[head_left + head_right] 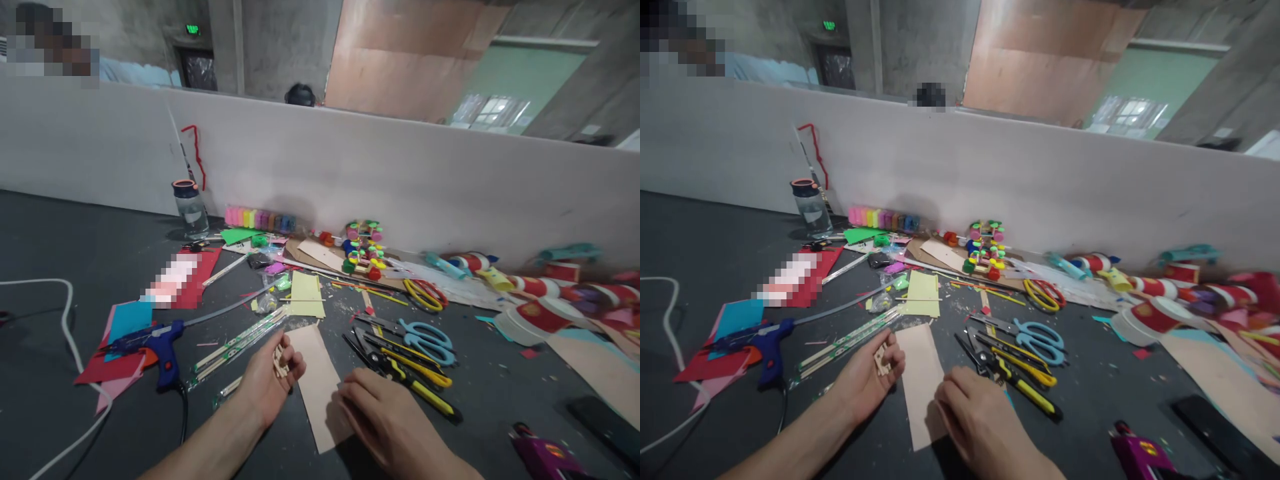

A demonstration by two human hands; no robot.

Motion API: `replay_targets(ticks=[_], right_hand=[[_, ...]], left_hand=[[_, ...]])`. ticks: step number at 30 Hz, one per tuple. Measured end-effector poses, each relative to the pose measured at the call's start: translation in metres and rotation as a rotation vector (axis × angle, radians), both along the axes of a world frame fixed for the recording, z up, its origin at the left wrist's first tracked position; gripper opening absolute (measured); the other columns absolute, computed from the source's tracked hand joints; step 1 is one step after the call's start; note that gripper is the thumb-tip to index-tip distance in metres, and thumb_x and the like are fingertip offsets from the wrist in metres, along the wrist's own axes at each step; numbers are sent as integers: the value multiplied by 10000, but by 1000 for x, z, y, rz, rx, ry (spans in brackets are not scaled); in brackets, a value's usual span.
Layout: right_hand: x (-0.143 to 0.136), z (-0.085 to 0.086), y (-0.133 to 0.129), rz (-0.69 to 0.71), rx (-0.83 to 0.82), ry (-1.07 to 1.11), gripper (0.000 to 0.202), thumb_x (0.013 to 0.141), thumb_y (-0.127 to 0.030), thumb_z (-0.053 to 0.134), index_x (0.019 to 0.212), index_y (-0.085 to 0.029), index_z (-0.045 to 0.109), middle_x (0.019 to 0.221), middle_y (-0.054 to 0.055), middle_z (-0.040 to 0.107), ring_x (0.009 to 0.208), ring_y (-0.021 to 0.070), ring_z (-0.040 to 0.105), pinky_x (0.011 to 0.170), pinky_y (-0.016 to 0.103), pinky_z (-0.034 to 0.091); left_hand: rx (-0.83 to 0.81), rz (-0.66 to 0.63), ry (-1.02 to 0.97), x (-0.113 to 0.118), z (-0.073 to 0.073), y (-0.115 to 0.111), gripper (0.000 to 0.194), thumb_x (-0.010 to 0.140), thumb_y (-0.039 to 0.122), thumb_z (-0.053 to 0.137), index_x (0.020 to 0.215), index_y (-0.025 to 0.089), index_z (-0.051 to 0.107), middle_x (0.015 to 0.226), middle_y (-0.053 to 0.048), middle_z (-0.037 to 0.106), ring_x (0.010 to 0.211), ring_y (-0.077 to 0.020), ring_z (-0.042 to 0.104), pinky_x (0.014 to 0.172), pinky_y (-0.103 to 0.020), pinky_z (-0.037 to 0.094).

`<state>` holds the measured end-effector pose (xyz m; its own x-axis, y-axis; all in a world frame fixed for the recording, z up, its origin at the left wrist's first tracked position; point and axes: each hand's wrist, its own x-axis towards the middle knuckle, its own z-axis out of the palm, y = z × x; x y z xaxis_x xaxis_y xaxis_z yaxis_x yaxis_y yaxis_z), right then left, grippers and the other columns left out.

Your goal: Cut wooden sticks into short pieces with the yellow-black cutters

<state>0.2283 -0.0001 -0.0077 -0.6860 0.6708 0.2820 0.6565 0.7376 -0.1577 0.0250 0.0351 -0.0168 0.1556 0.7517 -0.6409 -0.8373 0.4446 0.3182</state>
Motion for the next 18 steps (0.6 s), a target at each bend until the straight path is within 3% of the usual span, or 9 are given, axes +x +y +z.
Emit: replay_targets(ticks=[4,7,10,15,18], right_hand=[[-13,8,13,22,-45,39,169,977,-149,469,856,-213,568,816,23,621,699,135,603,612,219,452],[-23,16,22,30,-49,88,140,998,-188,456,962,-202,591,902,56,635,802,168,620,692,261,493],[-35,22,33,30,-37,127,156,1005,-222,456,1077,-184,588,994,96,631,890,209,610,749,326,513],[-63,17,45,30,-41,114,125,966,-215,541,1048,-166,622,1018,116,633,906,241,586,775,388,533],[-75,10,48,37,-43,101,58,937,-183,582,935,-163,637,972,111,641,882,244,571,777,403,536]], left_hand=[[-7,64,-29,-2,3,1,319,1026,182,420,737,143,549,465,55,490,484,-103,623,651,-281,624],[8,72,-112,-4,8,1,332,1027,217,409,753,131,574,711,-73,697,793,-216,752,758,-378,626],[30,84,-195,-5,11,2,336,1027,231,407,768,123,592,920,-132,745,974,-260,741,813,-375,607],[57,79,-253,-6,8,3,261,1011,189,435,875,103,639,991,-126,760,806,-195,745,645,-267,568],[68,89,-260,-6,5,4,236,999,148,437,926,96,654,945,-107,766,761,-164,731,656,-244,554]])
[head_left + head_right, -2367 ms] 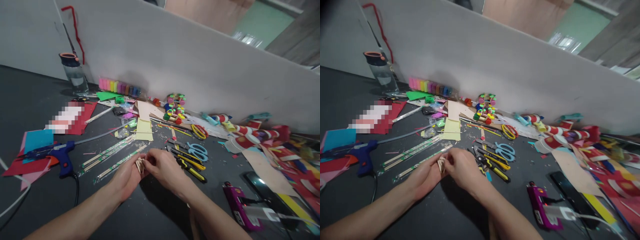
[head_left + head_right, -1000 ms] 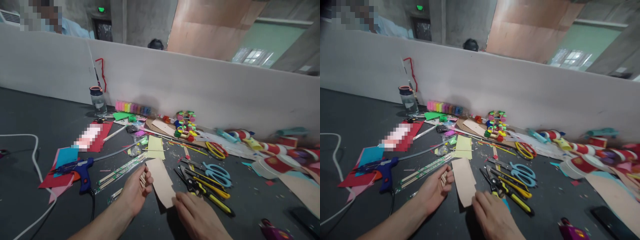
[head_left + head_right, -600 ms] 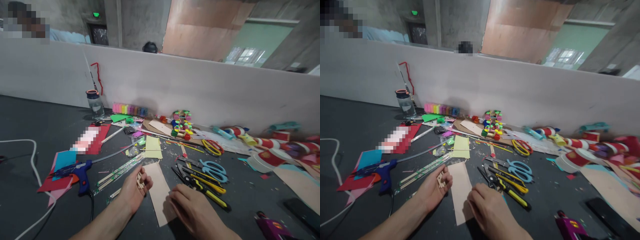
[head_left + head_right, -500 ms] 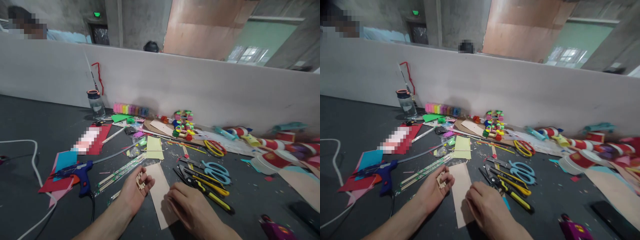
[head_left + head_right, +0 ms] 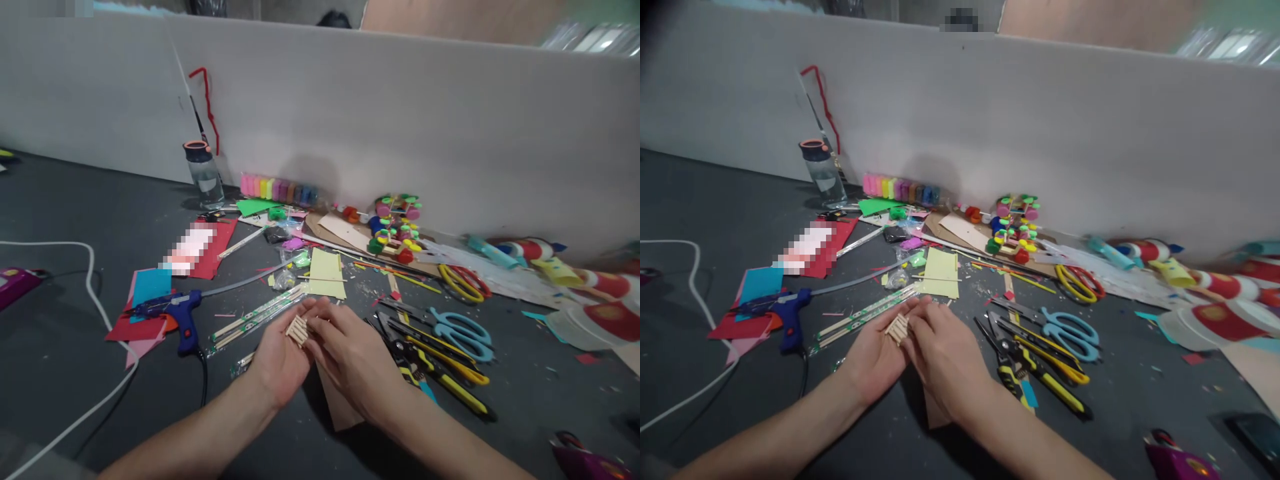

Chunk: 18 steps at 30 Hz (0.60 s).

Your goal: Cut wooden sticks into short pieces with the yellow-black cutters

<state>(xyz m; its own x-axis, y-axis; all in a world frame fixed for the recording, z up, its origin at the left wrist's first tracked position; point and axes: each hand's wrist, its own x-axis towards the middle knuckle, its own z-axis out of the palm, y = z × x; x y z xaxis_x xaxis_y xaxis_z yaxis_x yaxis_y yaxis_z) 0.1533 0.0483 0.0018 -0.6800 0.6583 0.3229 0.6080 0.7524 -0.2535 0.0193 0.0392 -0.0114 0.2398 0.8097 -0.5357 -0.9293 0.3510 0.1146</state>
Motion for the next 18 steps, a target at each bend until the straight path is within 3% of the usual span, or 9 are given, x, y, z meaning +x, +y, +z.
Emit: replay_targets(ticks=[4,9,12,18], right_hand=[[-1,-2,2,57,-7,16,94,955,-156,553,984,-176,640,999,86,637,942,207,567,836,343,522],[5,-5,5,23,53,-3,132,958,-124,539,911,-186,646,918,66,629,834,184,559,716,300,477],[4,-10,8,11,133,-28,164,944,-116,551,821,-185,633,837,53,626,757,183,540,658,299,426],[1,-9,10,-24,237,-39,245,975,-112,440,822,-180,619,770,54,616,683,186,524,609,313,373]], left_hand=[[-5,-23,-23,1,0,0,301,1008,168,409,892,75,670,867,-112,755,730,-162,716,669,-251,552],[-20,-12,-46,4,-4,-1,376,1035,188,373,829,83,670,755,-68,726,641,-117,681,614,-203,521],[-42,-19,-47,7,-8,-2,355,1029,177,397,833,68,673,730,-65,720,613,-108,671,614,-199,516],[-69,-43,-22,10,-8,-2,273,995,156,467,819,68,657,698,-59,702,584,-111,647,600,-213,501]])
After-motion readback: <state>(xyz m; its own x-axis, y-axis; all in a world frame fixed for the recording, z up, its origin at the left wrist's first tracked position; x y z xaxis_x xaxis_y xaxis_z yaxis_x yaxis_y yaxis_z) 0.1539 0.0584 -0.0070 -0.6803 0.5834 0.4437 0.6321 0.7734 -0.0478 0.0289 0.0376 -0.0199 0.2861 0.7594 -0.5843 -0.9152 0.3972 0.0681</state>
